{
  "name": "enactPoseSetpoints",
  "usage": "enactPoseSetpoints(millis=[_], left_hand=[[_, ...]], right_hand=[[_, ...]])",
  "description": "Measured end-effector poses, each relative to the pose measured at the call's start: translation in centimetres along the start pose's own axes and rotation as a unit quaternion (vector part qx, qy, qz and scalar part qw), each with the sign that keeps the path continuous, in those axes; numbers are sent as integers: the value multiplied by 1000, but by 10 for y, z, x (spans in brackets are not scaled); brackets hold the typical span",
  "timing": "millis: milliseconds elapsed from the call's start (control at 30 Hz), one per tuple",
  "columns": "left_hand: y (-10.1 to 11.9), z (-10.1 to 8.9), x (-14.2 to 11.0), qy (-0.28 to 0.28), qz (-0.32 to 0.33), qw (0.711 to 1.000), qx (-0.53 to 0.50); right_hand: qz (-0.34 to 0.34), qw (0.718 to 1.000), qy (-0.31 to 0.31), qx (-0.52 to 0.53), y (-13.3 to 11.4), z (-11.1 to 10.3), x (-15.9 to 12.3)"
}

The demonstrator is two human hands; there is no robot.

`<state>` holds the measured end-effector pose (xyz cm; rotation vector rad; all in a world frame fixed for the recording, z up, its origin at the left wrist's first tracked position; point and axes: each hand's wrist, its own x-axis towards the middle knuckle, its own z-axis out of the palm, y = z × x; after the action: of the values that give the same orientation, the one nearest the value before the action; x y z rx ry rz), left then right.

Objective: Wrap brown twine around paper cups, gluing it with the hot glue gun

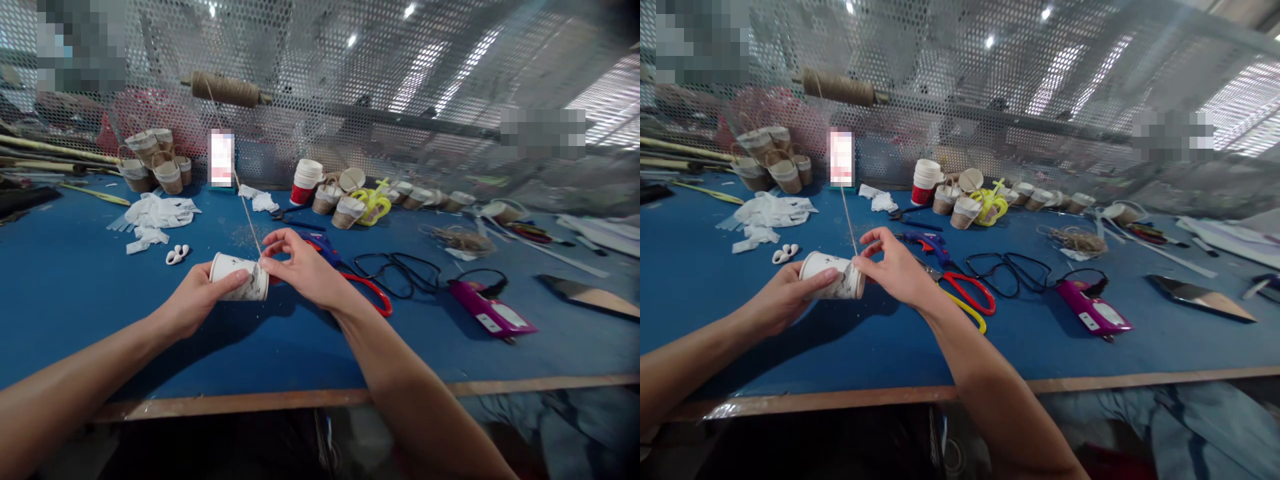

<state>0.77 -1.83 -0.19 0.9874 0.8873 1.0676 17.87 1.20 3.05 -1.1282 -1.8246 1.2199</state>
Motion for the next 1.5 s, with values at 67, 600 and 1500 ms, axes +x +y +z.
enactPoseSetpoints(millis=[67, 600, 1500], left_hand=[[-2, -1, 0, -3, 16, 1000, 16], [3, 3, -13, 15, 125, 970, 206], [-6, 0, 3, -16, 68, 988, 141]], right_hand=[[4, 1000, 2, 1, 0, -1, 0], [-26, 997, -67, -24, -16, -10, -12], [-75, 986, 69, -131, -65, -10, 172]])
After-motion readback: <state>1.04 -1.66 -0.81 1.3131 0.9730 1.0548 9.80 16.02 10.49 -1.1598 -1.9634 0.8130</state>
